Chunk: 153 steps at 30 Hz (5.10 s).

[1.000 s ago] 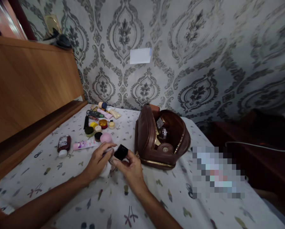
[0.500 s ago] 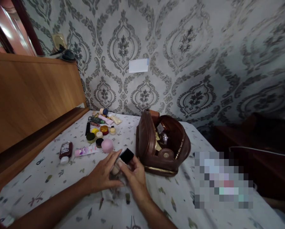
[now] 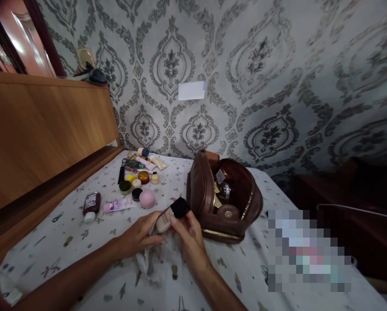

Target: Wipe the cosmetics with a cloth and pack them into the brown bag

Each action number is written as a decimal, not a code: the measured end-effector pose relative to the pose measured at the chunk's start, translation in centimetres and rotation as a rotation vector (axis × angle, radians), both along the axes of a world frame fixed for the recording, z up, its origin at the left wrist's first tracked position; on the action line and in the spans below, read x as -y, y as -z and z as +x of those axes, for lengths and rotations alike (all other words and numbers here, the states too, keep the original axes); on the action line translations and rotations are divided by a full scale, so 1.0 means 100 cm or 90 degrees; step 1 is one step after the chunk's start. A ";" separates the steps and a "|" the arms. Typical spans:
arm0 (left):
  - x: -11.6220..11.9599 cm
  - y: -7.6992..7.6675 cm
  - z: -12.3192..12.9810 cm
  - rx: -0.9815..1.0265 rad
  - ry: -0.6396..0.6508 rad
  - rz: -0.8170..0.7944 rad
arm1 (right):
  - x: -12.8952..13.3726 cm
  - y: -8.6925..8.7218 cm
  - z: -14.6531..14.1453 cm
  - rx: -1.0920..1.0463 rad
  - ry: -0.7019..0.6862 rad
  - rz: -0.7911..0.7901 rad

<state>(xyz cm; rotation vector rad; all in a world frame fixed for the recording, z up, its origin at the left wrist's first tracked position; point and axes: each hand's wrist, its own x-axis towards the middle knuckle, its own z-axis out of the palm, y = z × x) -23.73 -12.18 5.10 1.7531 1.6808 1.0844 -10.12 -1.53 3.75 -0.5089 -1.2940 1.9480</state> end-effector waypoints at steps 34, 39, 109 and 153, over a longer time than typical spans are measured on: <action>0.001 0.010 -0.008 0.021 -0.272 0.140 | -0.004 -0.002 -0.001 0.138 0.085 0.168; 0.008 0.005 0.008 -0.220 -0.049 0.259 | 0.003 0.003 -0.005 0.152 0.049 0.118; 0.003 0.005 -0.003 -0.172 -0.067 0.409 | 0.010 0.018 -0.005 0.056 -0.160 -0.069; 0.004 0.002 0.005 -0.106 0.075 0.392 | -0.006 0.018 -0.007 -0.079 -0.136 -0.310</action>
